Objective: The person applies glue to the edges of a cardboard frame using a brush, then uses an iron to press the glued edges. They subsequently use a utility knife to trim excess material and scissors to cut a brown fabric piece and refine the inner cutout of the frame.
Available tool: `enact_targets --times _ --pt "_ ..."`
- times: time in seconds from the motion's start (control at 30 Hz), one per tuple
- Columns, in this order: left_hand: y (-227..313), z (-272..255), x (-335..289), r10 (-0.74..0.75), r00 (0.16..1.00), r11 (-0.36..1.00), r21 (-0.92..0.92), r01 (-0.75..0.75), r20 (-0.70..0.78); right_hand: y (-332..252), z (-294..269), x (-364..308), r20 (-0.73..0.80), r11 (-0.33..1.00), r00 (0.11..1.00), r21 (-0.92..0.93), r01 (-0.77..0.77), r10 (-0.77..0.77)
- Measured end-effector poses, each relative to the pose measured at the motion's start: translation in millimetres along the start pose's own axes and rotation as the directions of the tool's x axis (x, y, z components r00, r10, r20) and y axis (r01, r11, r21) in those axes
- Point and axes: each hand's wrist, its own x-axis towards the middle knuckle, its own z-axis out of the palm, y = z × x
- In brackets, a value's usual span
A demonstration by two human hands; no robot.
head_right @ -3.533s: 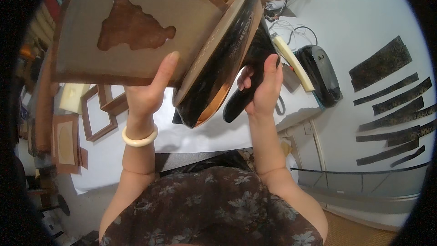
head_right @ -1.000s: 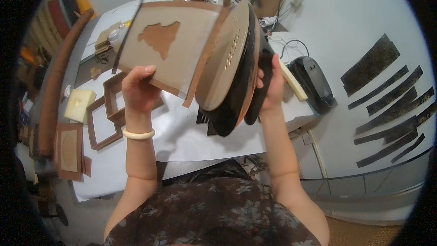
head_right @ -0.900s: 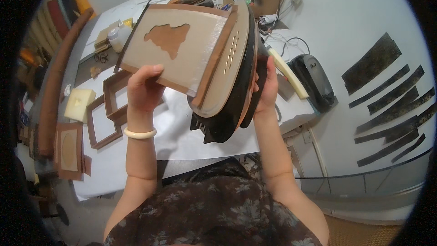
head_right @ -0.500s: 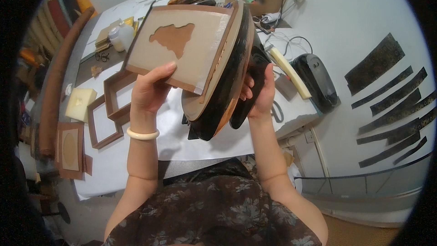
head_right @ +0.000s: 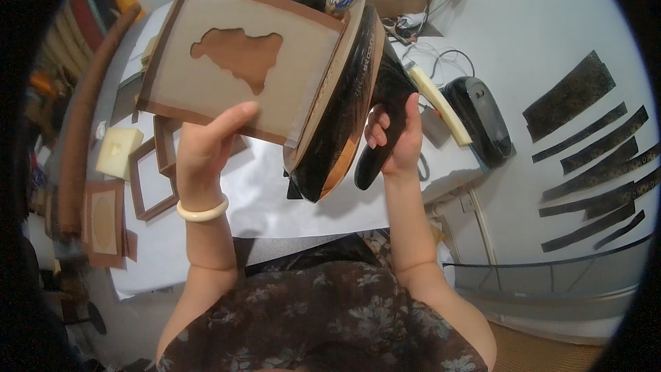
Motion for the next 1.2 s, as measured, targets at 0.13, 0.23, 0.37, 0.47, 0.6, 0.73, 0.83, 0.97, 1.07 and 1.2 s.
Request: enact_targets --times 0.13,0.23,0.37,0.47,0.6,0.73,0.83,0.97,1.07,1.2 --pt "0.7 16.3 -0.8 -0.015 1.0 0.991 0.13 0.016 -0.003 4.2 -6.0 -1.5 0.031 0.999 0.999 -0.041 -0.009 0.011" --pt "-4.1 25.6 3.8 0.05 0.997 0.992 -0.111 -0.055 -0.051 7.3 -8.4 -0.3 0.061 0.998 0.998 -0.067 -0.003 0.008" --pt "-0.2 24.5 4.4 -0.131 0.991 0.957 -0.26 0.125 -0.004 7.7 -2.5 2.5 0.079 0.999 0.996 0.01 0.041 -0.041" --pt "-8.3 35.3 4.5 -0.009 0.996 0.985 -0.171 -0.006 -0.086 10.5 0.5 7.9 0.077 0.998 0.997 0.056 0.027 -0.032" --pt "-4.8 28.2 0.0 0.041 0.996 0.992 0.121 -0.031 -0.082 7.8 2.0 4.4 0.035 0.998 0.997 -0.002 0.062 -0.062" --pt "-2.8 26.1 -4.1 0.084 0.995 0.961 0.269 -0.065 -0.057 5.7 -0.7 0.4 -0.022 0.993 0.994 -0.056 0.107 -0.108" --pt "-0.9 27.0 -6.9 0.143 0.989 0.919 0.375 -0.121 -0.033 0.4 3.4 -2.3 0.001 0.981 0.991 -0.143 0.129 -0.131" --pt "-6.1 26.7 -3.9 0.342 0.939 0.849 0.42 -0.32 0.024 -1.2 13.5 -7.0 -0.008 0.977 0.987 -0.146 0.157 -0.159" --pt "-8.0 27.8 -4.2 0.406 0.914 0.815 0.444 -0.373 0.021 -4.2 20.0 -11.1 -0.018 0.965 0.979 -0.174 0.197 -0.203" --pt "-6.6 16.8 -2.4 0.38 0.918 0.679 0.639 -0.361 0.116 -9.8 22.9 -14.9 0.075 0.918 0.958 -0.274 0.288 -0.278"
